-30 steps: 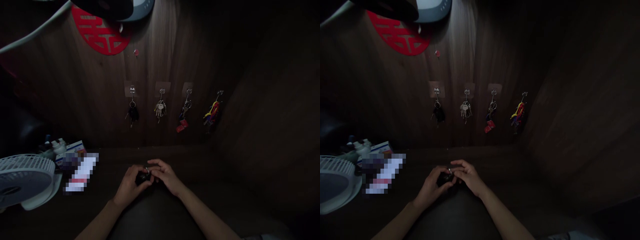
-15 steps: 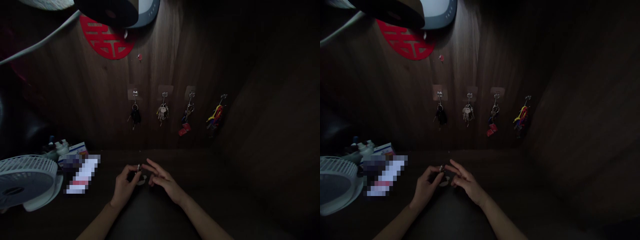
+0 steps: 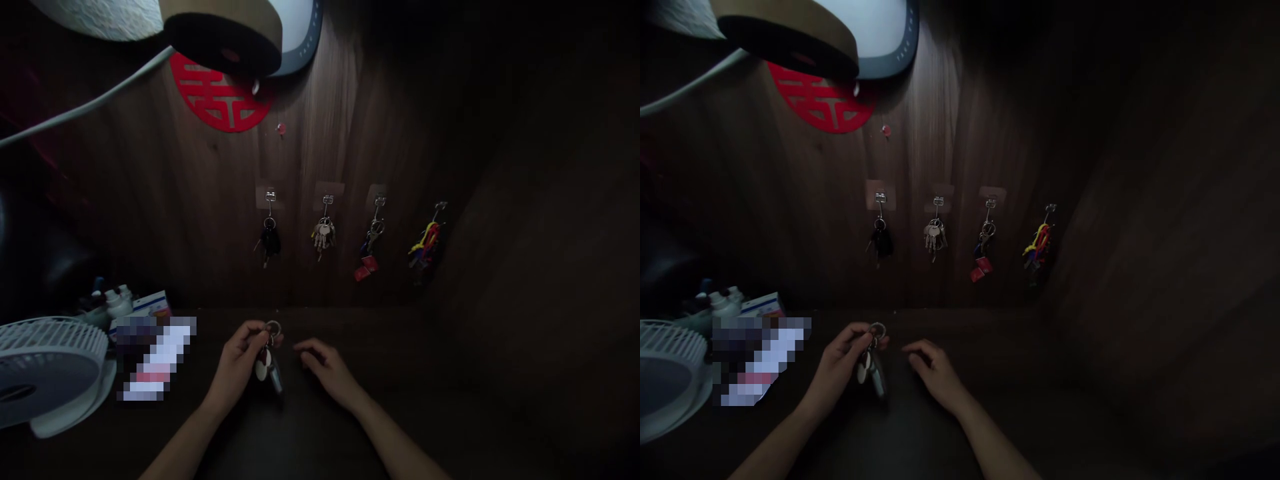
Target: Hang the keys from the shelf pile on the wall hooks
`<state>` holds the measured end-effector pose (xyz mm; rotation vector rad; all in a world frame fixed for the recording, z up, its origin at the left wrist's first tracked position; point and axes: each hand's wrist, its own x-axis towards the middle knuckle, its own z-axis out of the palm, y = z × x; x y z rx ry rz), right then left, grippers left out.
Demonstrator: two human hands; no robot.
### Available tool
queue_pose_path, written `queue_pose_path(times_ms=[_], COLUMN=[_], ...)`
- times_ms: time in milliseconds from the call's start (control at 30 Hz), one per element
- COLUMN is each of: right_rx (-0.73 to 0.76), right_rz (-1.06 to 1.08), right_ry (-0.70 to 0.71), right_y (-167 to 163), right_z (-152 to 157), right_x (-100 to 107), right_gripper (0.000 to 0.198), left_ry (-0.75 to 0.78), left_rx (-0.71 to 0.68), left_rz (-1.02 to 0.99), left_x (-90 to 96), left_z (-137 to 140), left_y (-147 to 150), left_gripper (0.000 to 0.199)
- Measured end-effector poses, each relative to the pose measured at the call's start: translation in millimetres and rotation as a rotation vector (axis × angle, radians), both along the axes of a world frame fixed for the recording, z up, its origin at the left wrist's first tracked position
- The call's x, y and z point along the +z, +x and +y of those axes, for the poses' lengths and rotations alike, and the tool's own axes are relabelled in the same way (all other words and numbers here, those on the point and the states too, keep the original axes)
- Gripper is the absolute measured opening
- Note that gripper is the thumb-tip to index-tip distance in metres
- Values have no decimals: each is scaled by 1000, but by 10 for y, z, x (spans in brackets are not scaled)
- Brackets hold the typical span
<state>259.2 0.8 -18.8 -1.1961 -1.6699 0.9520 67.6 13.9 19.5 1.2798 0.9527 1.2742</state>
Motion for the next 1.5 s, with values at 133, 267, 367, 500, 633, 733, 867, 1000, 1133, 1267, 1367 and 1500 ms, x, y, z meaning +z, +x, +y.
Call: queue_pose_path(times_ms=[133,267,367,500,633,733,867,1000,1133,1267,1367,1500], right_rx=[-2,38,18,2,-7,1,-2,3,2,5,0,-1], right_rz=[-76,-117,-104,-74,-75,-69,-52,-50,-37,-17,-16,-16], right_ry=[38,38,-5,-54,-72,-75,-87,-85,-92,-93,-89,-89], right_y=[-10,-20,-11,-3,-7,-10,-12,-8,0,4,4,0], right_z=[17,23,38,40,17,-5,-24,-18,1,13,18,16], right_x=[-34,-73,-102,-107,-73,-35,4,-3,-44,-72,-82,-79], right_gripper=[21,21,21,22,23,23,22,22,22,21,21,21], left_ry=[-7,73,176,379,475,541,601,629,636,635,626,613], left_rx=[27,76,120,216,270,307,355,412,437,451,453,465], left_rz=[-41,-10,16,167,228,278,345,377,387,390,386,357], left_x=[158,360,539,826,1108,1274,1451,1580,1621,1587,1534,1453], left_z=[76,228,396,611,770,886,1043,1154,1221,1268,1295,1322], left_y=[8,32,28,-13,-51,-52,-14,46,80,79,74,83], left_gripper=[23,26,26,22,20,20,19,19,18,17,17,17])
